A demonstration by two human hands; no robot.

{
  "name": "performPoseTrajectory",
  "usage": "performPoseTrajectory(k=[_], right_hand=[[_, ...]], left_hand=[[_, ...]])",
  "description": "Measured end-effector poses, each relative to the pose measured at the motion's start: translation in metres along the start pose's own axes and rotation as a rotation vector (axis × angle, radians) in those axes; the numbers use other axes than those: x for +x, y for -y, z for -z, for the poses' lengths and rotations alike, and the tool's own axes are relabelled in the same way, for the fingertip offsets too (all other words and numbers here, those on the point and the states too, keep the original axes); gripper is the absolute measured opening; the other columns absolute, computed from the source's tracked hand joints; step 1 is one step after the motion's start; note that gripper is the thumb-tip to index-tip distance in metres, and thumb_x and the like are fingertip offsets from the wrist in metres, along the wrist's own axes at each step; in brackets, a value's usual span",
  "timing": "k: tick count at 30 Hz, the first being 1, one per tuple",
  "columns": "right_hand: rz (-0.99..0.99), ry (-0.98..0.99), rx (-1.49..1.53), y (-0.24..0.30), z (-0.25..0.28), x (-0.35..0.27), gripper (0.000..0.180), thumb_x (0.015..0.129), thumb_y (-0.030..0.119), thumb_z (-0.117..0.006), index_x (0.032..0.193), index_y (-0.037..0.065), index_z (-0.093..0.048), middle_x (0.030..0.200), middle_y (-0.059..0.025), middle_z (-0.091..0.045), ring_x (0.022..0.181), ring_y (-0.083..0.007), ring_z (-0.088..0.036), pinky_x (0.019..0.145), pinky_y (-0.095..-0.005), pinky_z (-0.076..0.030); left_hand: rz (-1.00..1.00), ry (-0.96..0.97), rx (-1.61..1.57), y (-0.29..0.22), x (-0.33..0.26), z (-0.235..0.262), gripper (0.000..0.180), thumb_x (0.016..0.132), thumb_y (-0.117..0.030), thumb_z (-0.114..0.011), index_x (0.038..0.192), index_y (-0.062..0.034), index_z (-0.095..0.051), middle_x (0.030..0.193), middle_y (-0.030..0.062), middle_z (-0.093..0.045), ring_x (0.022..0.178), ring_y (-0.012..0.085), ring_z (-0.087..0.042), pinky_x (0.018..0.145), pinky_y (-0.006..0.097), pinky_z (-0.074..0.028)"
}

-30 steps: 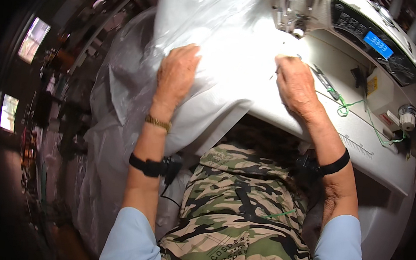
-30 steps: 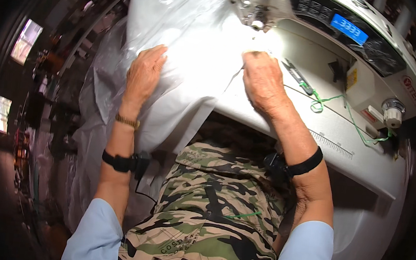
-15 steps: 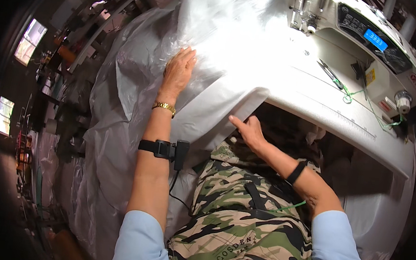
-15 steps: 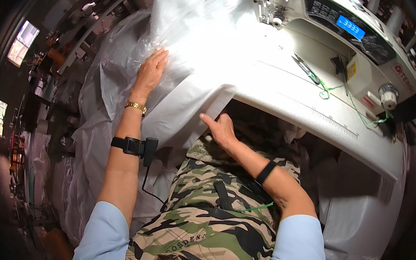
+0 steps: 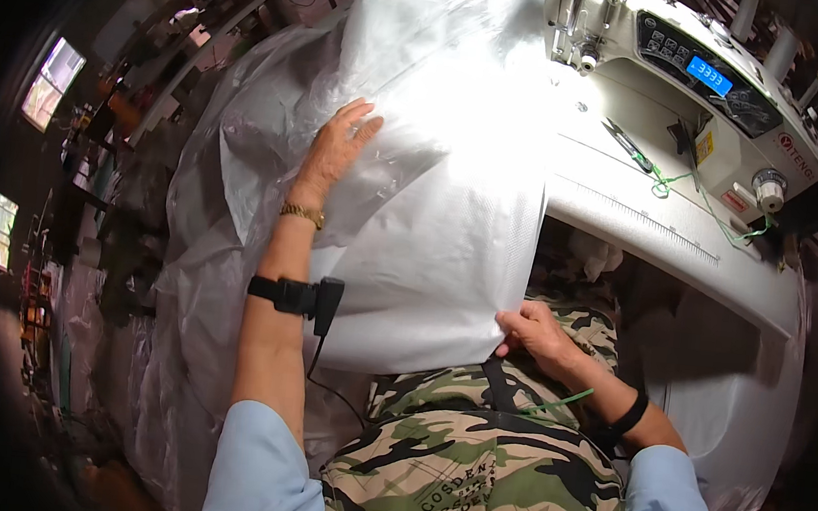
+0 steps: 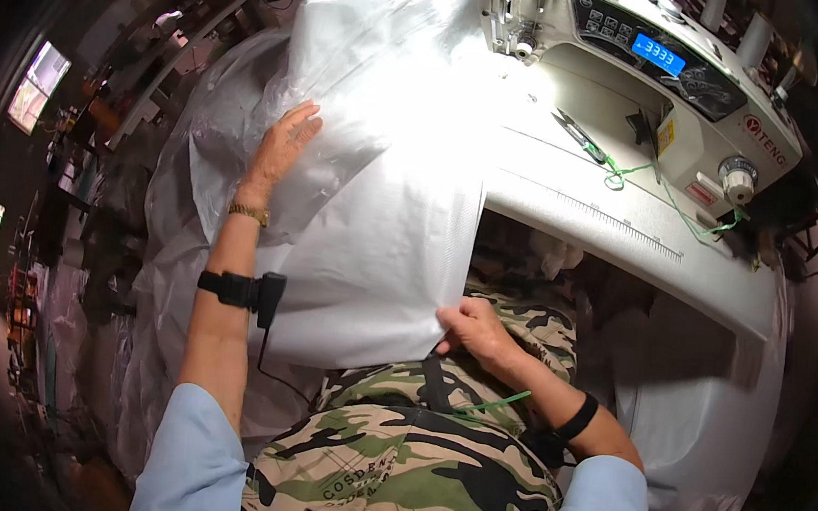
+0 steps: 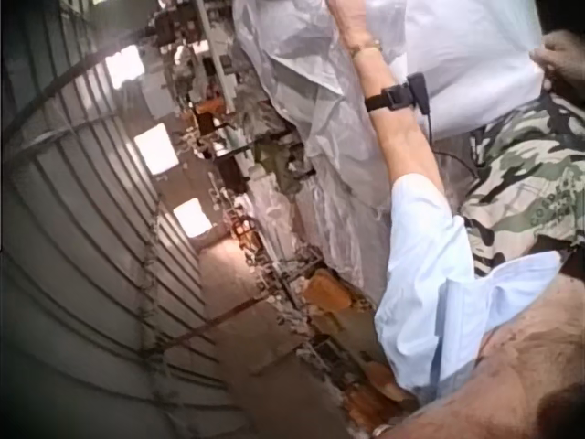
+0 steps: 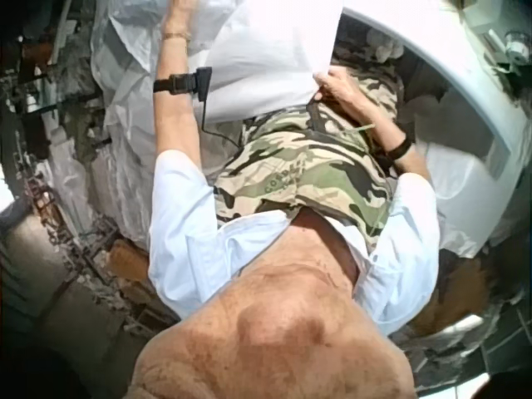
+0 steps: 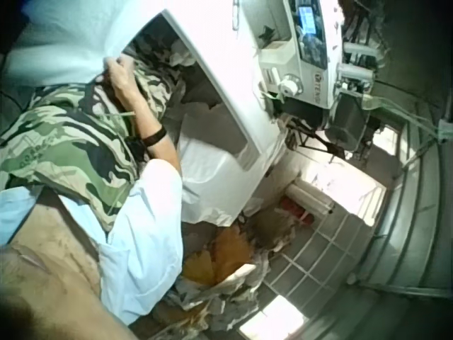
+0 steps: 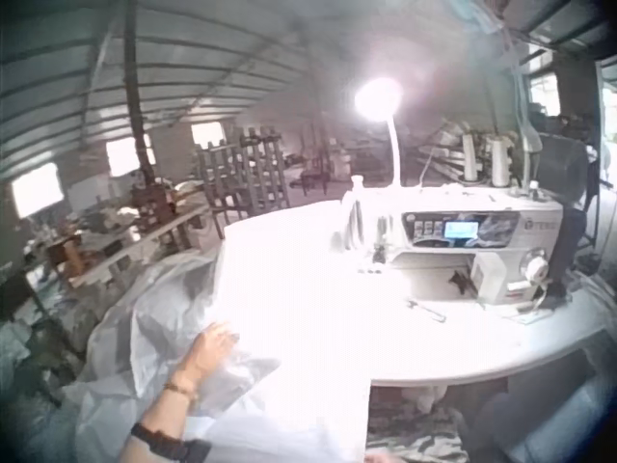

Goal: Sewing together large white plastic sheets or fabric using an industrial sewing machine.

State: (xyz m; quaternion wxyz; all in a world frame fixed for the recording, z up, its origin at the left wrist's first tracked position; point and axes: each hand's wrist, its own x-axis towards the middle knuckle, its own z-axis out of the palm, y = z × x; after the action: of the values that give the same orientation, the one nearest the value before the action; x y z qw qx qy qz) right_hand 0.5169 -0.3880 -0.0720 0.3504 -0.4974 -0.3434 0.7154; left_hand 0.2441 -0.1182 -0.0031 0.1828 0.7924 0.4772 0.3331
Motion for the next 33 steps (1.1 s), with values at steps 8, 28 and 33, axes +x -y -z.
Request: performPoseTrajectory(k=[8, 28, 33], right_hand=[[0.391, -0.339, -0.513, 0.001, 0.009, 0.005, 0.024, 0.093, 0.021, -0.063, 0.087, -0.002, -0.058, 0.069, -0.0059, -0.057, 0.059, -0.0122, -0.054, 0.056, -0.0279, -0.048], [0.268, 0.194, 0.502, 0.063, -0.072, 0.08, 0.037, 0.094, 0.03, -0.067, 0.121, 0.007, -0.057, 0.099, 0.0003, -0.06, 0.077, -0.0093, -0.057, 0.064, -0.0234, -0.046], [0.256, 0.506, 0.167, 0.046, -0.074, 0.055, 0.021, 0.094, 0.026, -0.067, 0.098, 0.006, -0.068, 0.071, 0.0037, -0.055, 0.063, -0.0069, -0.048, 0.058, -0.0217, -0.039]], left_hand=[[-0.296, -0.234, 0.29, -0.043, -0.082, -0.005, 0.019, 0.083, -0.018, -0.074, 0.084, -0.0048, -0.061, 0.097, 0.0072, -0.061, 0.092, 0.0273, -0.056, 0.085, 0.039, -0.043], [0.298, 0.123, -0.542, -0.105, -0.133, 0.02, 0.014, 0.094, -0.012, -0.066, 0.085, -0.0029, -0.061, 0.072, -0.0029, -0.058, 0.062, 0.0012, -0.047, 0.055, 0.018, -0.038], [0.186, -0.001, -0.601, -0.118, -0.128, 0.037, 0.011, 0.096, -0.012, -0.064, 0.089, -0.0022, -0.063, 0.08, 0.0003, -0.062, 0.068, 0.0054, -0.056, 0.064, 0.02, -0.045]])
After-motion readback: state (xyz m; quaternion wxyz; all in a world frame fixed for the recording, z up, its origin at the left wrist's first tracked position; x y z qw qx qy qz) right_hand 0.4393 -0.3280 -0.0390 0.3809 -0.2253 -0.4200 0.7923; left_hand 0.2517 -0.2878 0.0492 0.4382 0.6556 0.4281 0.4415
